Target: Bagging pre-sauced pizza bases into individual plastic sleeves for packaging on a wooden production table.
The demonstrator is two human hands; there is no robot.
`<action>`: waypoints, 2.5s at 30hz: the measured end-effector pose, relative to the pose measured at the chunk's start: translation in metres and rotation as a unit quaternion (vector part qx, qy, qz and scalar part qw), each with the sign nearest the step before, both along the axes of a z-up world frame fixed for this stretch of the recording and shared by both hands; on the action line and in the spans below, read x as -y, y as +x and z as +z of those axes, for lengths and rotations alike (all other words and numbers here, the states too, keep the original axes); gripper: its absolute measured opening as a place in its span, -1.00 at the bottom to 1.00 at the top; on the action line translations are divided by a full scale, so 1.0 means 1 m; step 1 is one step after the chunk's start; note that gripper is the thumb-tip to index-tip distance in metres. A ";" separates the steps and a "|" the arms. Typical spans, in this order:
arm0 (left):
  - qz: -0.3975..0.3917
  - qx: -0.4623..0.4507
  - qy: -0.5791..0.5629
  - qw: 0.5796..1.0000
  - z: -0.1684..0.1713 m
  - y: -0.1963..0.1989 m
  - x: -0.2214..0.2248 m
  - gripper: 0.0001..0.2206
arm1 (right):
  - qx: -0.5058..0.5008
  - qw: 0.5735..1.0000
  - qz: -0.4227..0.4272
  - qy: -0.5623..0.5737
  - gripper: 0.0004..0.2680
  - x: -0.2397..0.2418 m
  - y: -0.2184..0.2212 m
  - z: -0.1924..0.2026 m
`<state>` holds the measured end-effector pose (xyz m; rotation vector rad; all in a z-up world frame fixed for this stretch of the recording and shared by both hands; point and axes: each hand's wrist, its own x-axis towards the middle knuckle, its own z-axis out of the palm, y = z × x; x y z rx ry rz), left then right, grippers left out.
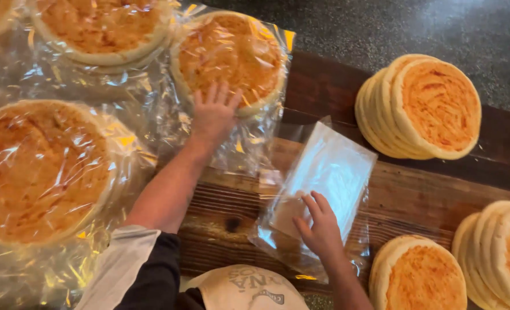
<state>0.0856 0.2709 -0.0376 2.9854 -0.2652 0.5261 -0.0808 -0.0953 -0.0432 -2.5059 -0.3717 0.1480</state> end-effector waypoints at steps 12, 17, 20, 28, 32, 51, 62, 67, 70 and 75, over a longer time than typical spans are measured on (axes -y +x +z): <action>-0.186 0.126 -0.054 0.973 -0.027 -0.142 0.206 -0.88 | 0.099 0.985 0.070 -0.125 -0.55 0.075 0.037 -0.034; -0.303 0.047 -0.083 0.948 -0.066 -0.203 0.265 -0.71 | 0.168 0.972 -0.088 0.138 -0.76 0.114 -0.011 0.027; -0.273 0.052 -0.106 0.955 -0.083 -0.194 0.271 -0.90 | -0.073 0.963 -0.181 0.184 -0.91 0.136 -0.080 0.038; -0.254 -0.027 -0.076 0.964 -0.053 -0.203 0.288 -0.73 | -0.363 0.769 -0.311 0.424 -0.81 0.144 -0.139 -0.021; -0.257 0.000 -0.115 0.960 -0.073 -0.197 0.291 -0.87 | -0.307 0.769 -0.363 0.428 -0.89 0.144 -0.122 -0.019; -0.117 -0.473 -0.440 0.755 0.032 -0.196 0.294 -0.81 | -0.178 0.707 -0.447 0.519 -0.72 0.061 -0.067 -0.001; -0.057 -0.247 -0.614 0.748 -0.007 -0.109 0.291 -0.94 | -0.061 0.927 -0.362 0.076 -0.79 0.082 -0.121 0.033; -0.265 -0.209 -0.434 0.835 0.010 -0.133 0.294 -0.85 | 0.274 0.942 -0.183 -0.067 -0.60 0.082 -0.050 0.048; -0.260 -0.119 -0.203 0.936 0.005 -0.145 0.266 -0.79 | 0.281 0.930 -0.139 -0.191 -0.79 0.103 -0.023 0.001; -0.089 -0.022 0.013 0.996 -0.054 -0.153 0.190 -0.83 | 0.252 0.930 -0.155 -0.220 -0.85 0.143 -0.026 -0.040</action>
